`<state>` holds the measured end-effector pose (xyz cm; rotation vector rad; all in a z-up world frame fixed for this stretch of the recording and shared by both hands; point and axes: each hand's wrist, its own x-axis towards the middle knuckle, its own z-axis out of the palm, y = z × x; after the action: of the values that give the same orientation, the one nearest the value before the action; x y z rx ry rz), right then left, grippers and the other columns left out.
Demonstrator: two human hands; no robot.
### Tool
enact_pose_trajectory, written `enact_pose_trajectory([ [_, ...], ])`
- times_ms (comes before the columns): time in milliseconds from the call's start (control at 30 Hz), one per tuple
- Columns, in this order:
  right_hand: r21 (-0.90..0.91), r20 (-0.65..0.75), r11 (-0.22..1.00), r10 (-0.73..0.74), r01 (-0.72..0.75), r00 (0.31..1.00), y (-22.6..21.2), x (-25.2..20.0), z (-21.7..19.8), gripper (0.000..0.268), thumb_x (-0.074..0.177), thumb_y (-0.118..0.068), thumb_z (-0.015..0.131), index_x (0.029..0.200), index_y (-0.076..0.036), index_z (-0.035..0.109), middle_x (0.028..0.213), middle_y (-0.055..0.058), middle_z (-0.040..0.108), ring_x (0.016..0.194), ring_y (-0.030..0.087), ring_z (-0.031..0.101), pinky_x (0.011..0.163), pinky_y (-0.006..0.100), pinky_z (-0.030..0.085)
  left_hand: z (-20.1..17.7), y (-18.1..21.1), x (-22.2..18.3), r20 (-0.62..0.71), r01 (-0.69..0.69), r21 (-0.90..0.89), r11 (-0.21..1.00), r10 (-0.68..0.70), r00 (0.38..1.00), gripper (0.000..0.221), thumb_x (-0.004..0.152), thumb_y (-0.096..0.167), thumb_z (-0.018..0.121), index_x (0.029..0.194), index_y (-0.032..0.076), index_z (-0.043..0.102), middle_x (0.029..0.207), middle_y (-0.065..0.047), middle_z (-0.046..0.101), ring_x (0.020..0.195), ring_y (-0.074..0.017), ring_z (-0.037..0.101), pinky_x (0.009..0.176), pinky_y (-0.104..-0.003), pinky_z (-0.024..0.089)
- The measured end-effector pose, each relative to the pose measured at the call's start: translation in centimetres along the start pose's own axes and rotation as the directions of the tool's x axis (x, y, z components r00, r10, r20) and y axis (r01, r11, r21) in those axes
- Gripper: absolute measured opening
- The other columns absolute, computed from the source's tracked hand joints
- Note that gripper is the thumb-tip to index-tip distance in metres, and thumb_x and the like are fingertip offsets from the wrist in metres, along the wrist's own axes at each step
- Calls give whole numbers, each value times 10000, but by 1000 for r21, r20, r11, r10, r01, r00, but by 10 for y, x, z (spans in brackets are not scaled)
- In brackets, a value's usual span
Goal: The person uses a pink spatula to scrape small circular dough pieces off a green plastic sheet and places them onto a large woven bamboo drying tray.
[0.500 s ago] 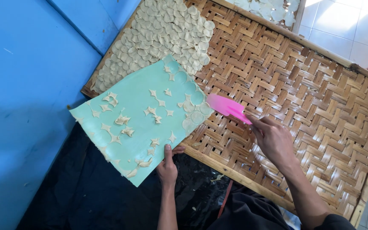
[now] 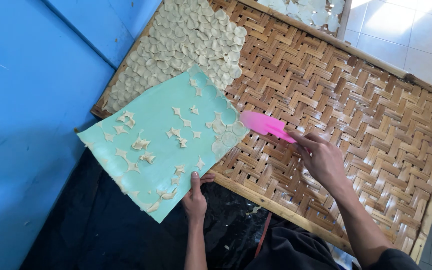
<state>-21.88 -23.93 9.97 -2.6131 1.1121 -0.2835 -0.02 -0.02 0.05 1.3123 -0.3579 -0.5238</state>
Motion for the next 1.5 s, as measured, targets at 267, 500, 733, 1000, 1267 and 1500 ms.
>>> enact_pose_trajectory([
  [267,-134,49,988,87,-80,995,-4,-4,-4,394,988,-298,601,1365,-396,662,941,-2,716,695,206,705,627,416,574,0,2,0,2,-5,7,1000,5,1000,372,1080,194,456,1170,-131,613,943,-204,741,825,-270,757,733,-367,621],
  [500,-129,113,987,110,-95,988,-5,1,-5,387,1009,-327,585,1387,-361,658,958,37,729,723,206,709,702,412,608,2,6,-1,4,-20,6,1000,20,1000,364,1081,190,458,1184,-128,601,933,-198,735,822,-268,755,735,-364,625],
  [733,24,111,1000,-9,7,994,14,6,28,412,964,-345,625,1370,-289,675,1063,101,743,745,238,724,790,450,622,-1,0,0,-9,-30,-37,999,30,1000,373,1074,193,457,1206,-130,588,964,-190,731,831,-267,751,725,-367,620],
  [1000,389,405,835,225,-390,886,21,9,34,402,971,-286,589,1348,-176,676,716,76,771,549,134,669,565,363,599,-1,2,-1,-8,-34,-16,999,34,999,382,1080,208,479,1186,-134,612,939,-196,736,829,-268,755,733,-371,628],
  [1267,603,485,620,214,-502,848,56,10,56,389,972,-214,571,1325,-116,704,831,48,761,634,84,606,571,243,503,1,8,-1,-5,-27,-11,1000,27,1000,369,1075,200,476,1178,-126,615,945,-196,735,827,-265,754,734,-369,624],
  [1500,718,571,319,238,-618,786,52,12,53,373,991,-201,579,1308,-70,726,710,20,618,553,70,399,483,232,318,2,11,-1,-3,-41,13,999,41,999,366,1074,196,473,1155,-127,624,917,-190,740,815,-261,758,730,-368,631],
])
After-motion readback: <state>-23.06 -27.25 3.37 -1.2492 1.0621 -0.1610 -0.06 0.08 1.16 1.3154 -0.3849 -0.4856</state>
